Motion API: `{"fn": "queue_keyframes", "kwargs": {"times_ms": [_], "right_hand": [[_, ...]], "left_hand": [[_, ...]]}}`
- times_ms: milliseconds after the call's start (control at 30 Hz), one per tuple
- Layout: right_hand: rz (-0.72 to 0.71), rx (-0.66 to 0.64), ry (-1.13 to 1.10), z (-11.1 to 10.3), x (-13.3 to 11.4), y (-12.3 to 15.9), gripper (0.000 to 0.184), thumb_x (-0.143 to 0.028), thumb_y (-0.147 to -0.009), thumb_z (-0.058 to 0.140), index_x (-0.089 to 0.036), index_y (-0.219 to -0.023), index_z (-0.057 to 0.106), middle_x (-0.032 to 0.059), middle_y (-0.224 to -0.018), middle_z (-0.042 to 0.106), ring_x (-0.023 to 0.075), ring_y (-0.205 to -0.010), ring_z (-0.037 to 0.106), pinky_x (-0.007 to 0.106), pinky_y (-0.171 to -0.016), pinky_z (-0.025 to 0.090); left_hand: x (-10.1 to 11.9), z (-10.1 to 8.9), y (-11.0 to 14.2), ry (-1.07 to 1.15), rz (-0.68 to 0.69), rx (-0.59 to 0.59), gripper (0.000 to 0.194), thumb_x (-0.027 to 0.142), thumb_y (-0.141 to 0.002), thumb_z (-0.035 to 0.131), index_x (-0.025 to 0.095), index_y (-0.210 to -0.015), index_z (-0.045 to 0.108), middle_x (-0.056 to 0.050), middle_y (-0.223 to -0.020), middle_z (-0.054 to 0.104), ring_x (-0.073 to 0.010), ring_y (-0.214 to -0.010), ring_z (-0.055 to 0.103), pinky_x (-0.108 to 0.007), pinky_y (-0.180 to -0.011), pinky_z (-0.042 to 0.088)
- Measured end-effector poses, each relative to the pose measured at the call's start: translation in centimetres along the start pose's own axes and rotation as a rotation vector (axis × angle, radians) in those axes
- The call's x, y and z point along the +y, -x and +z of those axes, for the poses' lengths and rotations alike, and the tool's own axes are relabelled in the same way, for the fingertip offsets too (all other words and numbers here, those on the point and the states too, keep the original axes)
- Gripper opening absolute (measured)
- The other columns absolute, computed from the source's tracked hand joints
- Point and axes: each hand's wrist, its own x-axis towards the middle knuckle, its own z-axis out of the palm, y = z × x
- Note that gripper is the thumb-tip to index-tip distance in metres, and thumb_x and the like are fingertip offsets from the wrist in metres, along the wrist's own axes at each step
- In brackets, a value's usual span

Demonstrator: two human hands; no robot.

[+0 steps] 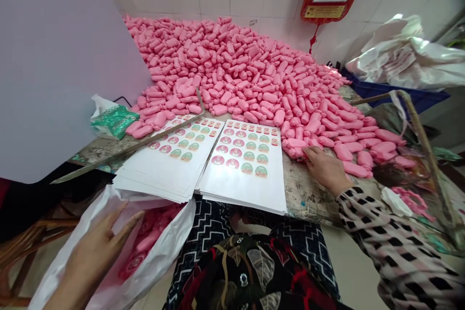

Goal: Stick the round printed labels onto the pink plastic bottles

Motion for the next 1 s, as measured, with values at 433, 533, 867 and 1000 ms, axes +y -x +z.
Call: {"fn": "queue_keyframes", "kwargs": {"times_ms": [433, 533, 867, 1000], "right_hand": [[0.275, -0.240, -1.761, -3.7, -11.2, 5.5, 0.041, -0.045, -0.070, 0.068, -0.020, -0.102, 0.066, 0.0033, -0.089, 0.067, 0.0170, -0.079, 0.057, 0.025, -0.065, 0.044], [0.403, -0.178, -1.830, -3.4, -11.2, 6.2, 0.041, -0.040, -0.065, 0.073, -0.019, -0.099, 0.066, 0.0018, -0.079, 0.065, 0.0165, -0.076, 0.058, 0.024, -0.061, 0.044], [0.597, -0.021, -1.923, 1.8, -7.1, 6.5, 0.038, -0.035, -0.062, 0.076, -0.023, -0.097, 0.067, -0.0001, -0.091, 0.067, 0.0137, -0.075, 0.060, 0.024, -0.065, 0.049], [0.551, -0.047, -1.916, 2.1, -7.3, 6.5, 0.035, -0.035, -0.064, 0.074, -0.025, -0.097, 0.068, -0.0013, -0.092, 0.068, 0.0134, -0.075, 0.060, 0.025, -0.070, 0.049]], "left_hand": [[15.1, 8.3, 2.1, 0.562, 0.374, -0.104, 0.032, 0.039, -0.084, 0.050, 0.022, -0.108, 0.063, -0.004, -0.099, 0.065, -0.0156, -0.084, 0.061, -0.030, -0.080, 0.048], [13.8, 8.9, 0.4, 0.292, 0.328, 0.007, 0.041, 0.041, -0.084, 0.047, 0.019, -0.118, 0.057, -0.007, -0.099, 0.057, -0.0167, -0.077, 0.058, -0.033, -0.075, 0.047], [12.2, 9.1, -0.4, -0.041, 0.158, -0.108, 0.055, 0.060, -0.077, 0.047, 0.019, -0.111, 0.061, -0.009, -0.096, 0.051, -0.0251, -0.086, 0.056, -0.038, -0.077, 0.044], [12.4, 9.3, 0.0, -0.020, 0.148, -0.080, 0.053, 0.058, -0.078, 0.046, 0.019, -0.109, 0.062, -0.008, -0.096, 0.052, -0.0240, -0.084, 0.057, -0.036, -0.074, 0.044]]}}
